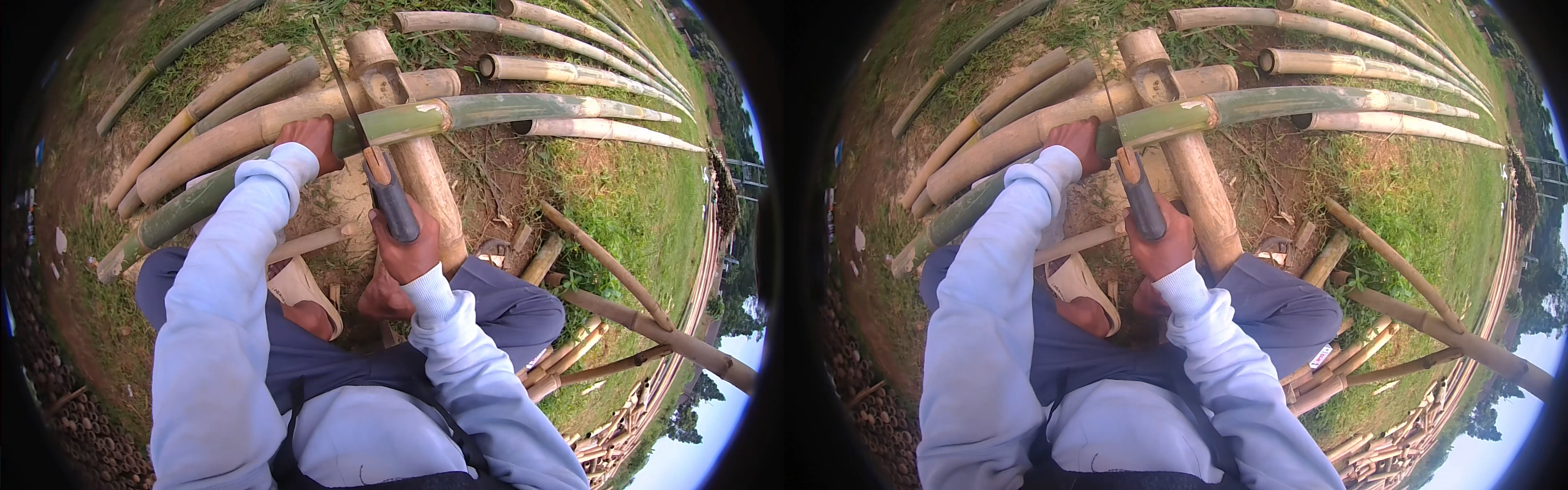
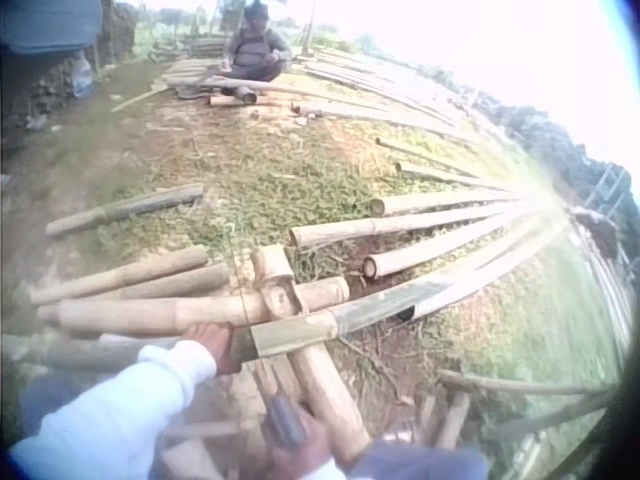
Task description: The person sits on the ground and uses a hand saw to cut long bamboo poles into shorter sections. They hold the bamboo steady with one hand and saw with the other, occasionally adjusting the position of the pole.
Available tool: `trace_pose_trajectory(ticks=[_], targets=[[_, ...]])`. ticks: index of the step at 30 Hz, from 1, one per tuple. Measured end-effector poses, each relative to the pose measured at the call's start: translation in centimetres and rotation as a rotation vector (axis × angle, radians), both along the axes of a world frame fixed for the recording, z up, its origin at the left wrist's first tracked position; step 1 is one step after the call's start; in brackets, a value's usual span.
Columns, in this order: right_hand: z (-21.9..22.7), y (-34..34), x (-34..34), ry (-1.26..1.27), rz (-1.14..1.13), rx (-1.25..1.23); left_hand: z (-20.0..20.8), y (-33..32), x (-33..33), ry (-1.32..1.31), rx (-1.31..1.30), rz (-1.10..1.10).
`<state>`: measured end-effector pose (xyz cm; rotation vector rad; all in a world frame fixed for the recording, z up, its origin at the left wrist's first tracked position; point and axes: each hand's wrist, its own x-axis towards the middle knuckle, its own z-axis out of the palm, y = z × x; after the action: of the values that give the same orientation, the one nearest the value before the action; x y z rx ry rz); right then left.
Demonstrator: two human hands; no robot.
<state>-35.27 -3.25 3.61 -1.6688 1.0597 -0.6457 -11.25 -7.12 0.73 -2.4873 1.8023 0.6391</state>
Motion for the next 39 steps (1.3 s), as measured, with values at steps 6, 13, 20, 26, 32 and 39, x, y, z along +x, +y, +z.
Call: trace_pose_trajectory(ticks=[6, 13, 20, 26, 32, 39], targets=[[2.2, 2.3, -0.9, -0.02, -0.031, 0.104, -0.7, 0.4, -0.5, -0.032, 0.046, -0.037], [10.0, 11.5, -13.6, 0.207, 0.009, 0.075, 0.3, -0.7, 0.6, 0.007, 0.091, -0.014], [10.7, 12.5, -14.1, 0.233, -0.005, 0.098, -0.3, -0.7, 0.7, -0.006, 0.058, -0.001], [1.3, 3.2, -5.4, -0.001, 0.006, -0.008, 0.2, -0.8, 0.1, 0.009, 0.058, 0.036], [-2.4, -1.8, 1.8, -0.073, 0.003, -0.032, 0.5, 0.0, 0.1, 0.005, -0.014, 0.012], [-2.0, 0.4, 0.5, -0.055, -0.035, -0.024, -0.8, 1.3, -0.9, -0.003, 0.012, -0.017]])
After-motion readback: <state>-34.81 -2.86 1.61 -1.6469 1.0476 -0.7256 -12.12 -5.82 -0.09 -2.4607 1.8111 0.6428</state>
